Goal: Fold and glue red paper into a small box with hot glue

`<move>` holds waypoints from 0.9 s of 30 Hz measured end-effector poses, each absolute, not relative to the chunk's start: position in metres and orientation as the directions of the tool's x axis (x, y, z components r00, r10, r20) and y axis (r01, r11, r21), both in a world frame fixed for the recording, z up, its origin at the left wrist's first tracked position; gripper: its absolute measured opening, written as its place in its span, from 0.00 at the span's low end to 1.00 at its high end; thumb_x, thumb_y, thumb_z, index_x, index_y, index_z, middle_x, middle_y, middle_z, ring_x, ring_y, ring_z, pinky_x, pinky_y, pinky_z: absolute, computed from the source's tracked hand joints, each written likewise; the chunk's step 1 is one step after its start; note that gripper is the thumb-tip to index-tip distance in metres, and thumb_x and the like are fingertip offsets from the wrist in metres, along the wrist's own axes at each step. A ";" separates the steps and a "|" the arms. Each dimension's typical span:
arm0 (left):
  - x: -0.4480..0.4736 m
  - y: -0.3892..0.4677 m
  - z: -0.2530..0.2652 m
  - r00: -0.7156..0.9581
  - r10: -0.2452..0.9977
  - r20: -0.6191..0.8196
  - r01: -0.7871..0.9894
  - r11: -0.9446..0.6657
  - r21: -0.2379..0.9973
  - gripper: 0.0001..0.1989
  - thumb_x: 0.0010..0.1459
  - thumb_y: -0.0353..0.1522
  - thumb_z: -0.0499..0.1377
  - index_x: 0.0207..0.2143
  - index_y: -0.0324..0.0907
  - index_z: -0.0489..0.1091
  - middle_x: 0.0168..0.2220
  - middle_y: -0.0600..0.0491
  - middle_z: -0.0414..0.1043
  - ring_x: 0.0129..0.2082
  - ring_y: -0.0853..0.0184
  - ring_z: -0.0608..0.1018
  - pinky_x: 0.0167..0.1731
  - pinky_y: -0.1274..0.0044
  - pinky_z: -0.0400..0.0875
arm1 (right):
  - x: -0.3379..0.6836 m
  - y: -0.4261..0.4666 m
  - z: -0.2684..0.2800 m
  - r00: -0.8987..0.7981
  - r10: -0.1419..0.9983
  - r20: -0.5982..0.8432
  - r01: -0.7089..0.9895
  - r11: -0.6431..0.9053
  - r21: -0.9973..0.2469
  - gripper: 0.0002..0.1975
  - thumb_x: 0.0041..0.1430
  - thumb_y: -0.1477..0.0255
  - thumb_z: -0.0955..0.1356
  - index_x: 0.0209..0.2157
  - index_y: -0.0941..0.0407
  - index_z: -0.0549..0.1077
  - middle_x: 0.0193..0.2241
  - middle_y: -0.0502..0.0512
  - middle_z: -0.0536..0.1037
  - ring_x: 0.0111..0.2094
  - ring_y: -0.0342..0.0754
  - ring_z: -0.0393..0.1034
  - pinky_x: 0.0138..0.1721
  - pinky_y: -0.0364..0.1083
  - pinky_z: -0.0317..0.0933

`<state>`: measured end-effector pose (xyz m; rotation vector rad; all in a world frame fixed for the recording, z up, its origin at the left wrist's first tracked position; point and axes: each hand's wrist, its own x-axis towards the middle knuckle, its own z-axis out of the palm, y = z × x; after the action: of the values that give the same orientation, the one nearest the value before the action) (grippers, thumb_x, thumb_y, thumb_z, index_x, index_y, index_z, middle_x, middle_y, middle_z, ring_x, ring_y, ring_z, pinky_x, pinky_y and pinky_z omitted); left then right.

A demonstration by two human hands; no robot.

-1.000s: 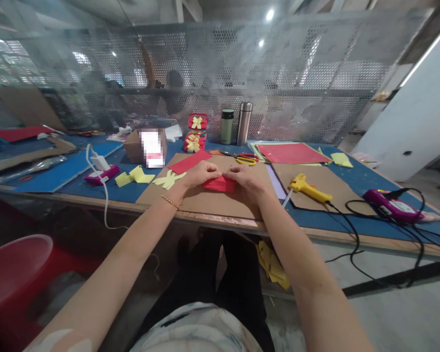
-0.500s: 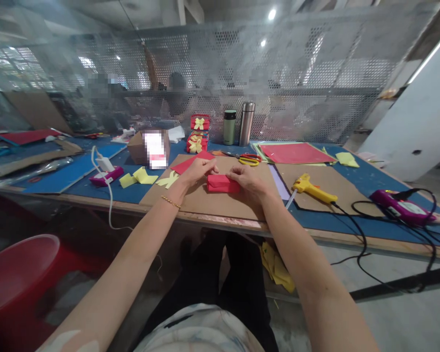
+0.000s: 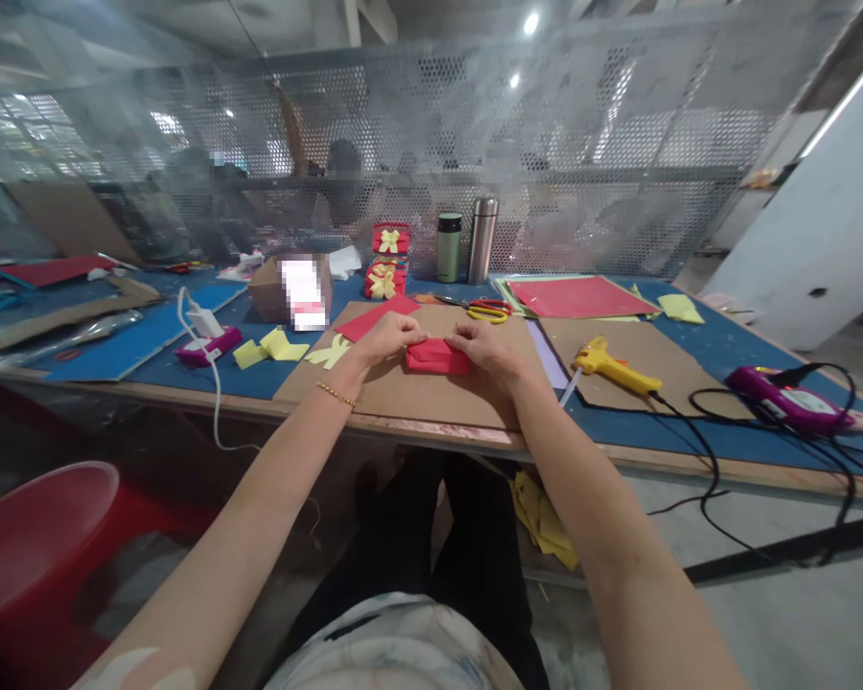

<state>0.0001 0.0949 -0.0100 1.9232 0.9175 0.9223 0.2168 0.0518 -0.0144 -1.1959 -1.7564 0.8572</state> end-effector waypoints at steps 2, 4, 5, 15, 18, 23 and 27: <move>0.000 0.094 -0.009 0.477 0.837 0.268 0.256 -0.425 0.868 0.21 0.53 0.40 0.67 0.18 0.40 0.62 0.21 0.59 0.57 0.22 0.75 0.60 0.25 0.77 0.50 | 0.217 0.052 -0.013 -0.209 0.944 0.254 0.387 0.319 -0.865 0.19 0.51 0.55 0.71 0.20 0.54 0.65 0.20 0.46 0.62 0.25 0.43 0.53 0.27 0.45 0.47; 0.001 0.090 -0.008 0.499 0.828 0.256 0.253 -0.421 0.871 0.21 0.55 0.42 0.66 0.19 0.41 0.61 0.21 0.59 0.56 0.21 0.75 0.59 0.24 0.76 0.49 | 0.217 0.051 -0.012 -0.212 0.944 0.253 0.388 0.319 -0.865 0.19 0.50 0.56 0.71 0.20 0.54 0.65 0.20 0.46 0.62 0.25 0.42 0.53 0.27 0.45 0.46; 0.002 0.087 -0.007 0.512 0.823 0.245 0.255 -0.418 0.872 0.22 0.55 0.43 0.65 0.19 0.41 0.61 0.21 0.59 0.56 0.21 0.74 0.59 0.24 0.76 0.49 | 0.216 0.051 -0.011 -0.214 0.944 0.250 0.387 0.317 -0.866 0.19 0.50 0.56 0.71 0.19 0.54 0.65 0.20 0.46 0.62 0.25 0.42 0.53 0.27 0.45 0.46; 0.009 0.078 -0.005 0.550 0.803 0.228 0.225 -0.406 0.886 0.16 0.53 0.41 0.65 0.22 0.41 0.66 0.21 0.58 0.59 0.22 0.74 0.61 0.24 0.76 0.50 | 0.215 0.048 -0.009 -0.198 0.958 0.206 0.299 0.259 -0.918 0.19 0.51 0.57 0.73 0.19 0.55 0.68 0.19 0.48 0.64 0.26 0.44 0.57 0.27 0.45 0.49; 0.008 0.083 -0.008 0.515 0.825 0.233 0.230 -0.395 0.889 0.14 0.52 0.40 0.65 0.23 0.40 0.68 0.22 0.58 0.60 0.23 0.73 0.62 0.24 0.77 0.51 | 0.215 0.044 -0.009 -0.181 0.964 0.194 0.235 0.234 -0.943 0.18 0.52 0.57 0.74 0.21 0.54 0.69 0.20 0.50 0.68 0.27 0.46 0.61 0.28 0.46 0.53; 0.009 0.083 -0.011 0.497 0.836 0.233 0.211 -0.377 0.902 0.14 0.52 0.40 0.65 0.23 0.40 0.68 0.22 0.58 0.61 0.23 0.73 0.62 0.24 0.77 0.51 | 0.207 0.038 -0.012 -0.164 0.970 0.177 0.115 0.197 -0.974 0.17 0.52 0.57 0.73 0.22 0.53 0.68 0.20 0.50 0.68 0.26 0.47 0.63 0.29 0.48 0.58; 0.009 0.080 -0.009 0.504 0.837 0.213 0.191 -0.348 0.918 0.15 0.51 0.40 0.66 0.23 0.41 0.68 0.22 0.58 0.61 0.23 0.73 0.63 0.24 0.77 0.51 | 0.205 0.036 -0.010 -0.153 0.975 0.162 0.074 0.175 -0.982 0.18 0.50 0.57 0.74 0.22 0.52 0.67 0.19 0.48 0.67 0.25 0.45 0.61 0.29 0.48 0.58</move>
<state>0.0088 0.0799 -0.0088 1.8261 0.8584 0.8807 0.2048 0.0363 -0.0097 -1.0708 -1.4564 1.1440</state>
